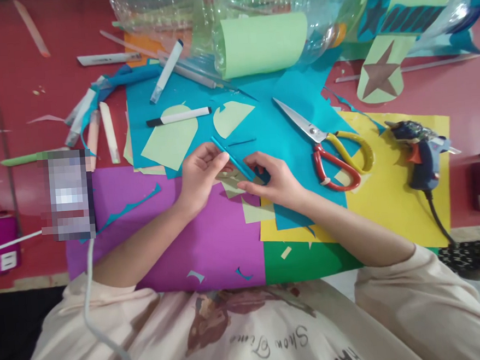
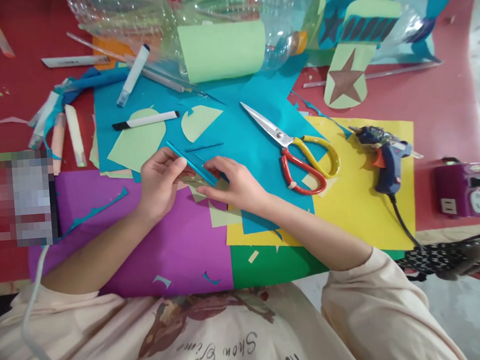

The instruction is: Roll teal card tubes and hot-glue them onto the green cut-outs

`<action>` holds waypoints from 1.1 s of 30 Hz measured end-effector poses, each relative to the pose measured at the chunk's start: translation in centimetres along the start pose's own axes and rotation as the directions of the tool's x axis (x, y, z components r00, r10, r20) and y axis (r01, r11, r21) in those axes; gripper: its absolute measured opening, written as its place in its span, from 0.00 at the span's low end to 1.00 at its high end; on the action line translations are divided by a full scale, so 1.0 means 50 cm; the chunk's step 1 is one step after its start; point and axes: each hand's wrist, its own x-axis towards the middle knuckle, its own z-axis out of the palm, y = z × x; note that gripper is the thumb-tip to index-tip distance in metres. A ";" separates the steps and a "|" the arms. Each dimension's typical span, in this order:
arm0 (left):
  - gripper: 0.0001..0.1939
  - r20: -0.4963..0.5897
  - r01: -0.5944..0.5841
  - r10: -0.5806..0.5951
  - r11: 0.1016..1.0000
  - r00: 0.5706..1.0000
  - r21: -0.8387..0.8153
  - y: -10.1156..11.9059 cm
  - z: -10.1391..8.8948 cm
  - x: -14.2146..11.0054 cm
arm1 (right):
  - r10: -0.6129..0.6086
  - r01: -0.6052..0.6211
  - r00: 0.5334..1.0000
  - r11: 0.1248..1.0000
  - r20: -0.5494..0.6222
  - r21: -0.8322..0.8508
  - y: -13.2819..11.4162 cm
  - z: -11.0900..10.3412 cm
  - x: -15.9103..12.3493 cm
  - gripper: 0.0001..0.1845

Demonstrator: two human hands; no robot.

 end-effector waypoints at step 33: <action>0.15 0.129 -0.164 0.119 0.888 0.984 0.430 0.015 -0.005 -0.012 | 0.061 -0.039 0.994 0.972 -0.088 0.232 0.030 -0.031 0.002 0.17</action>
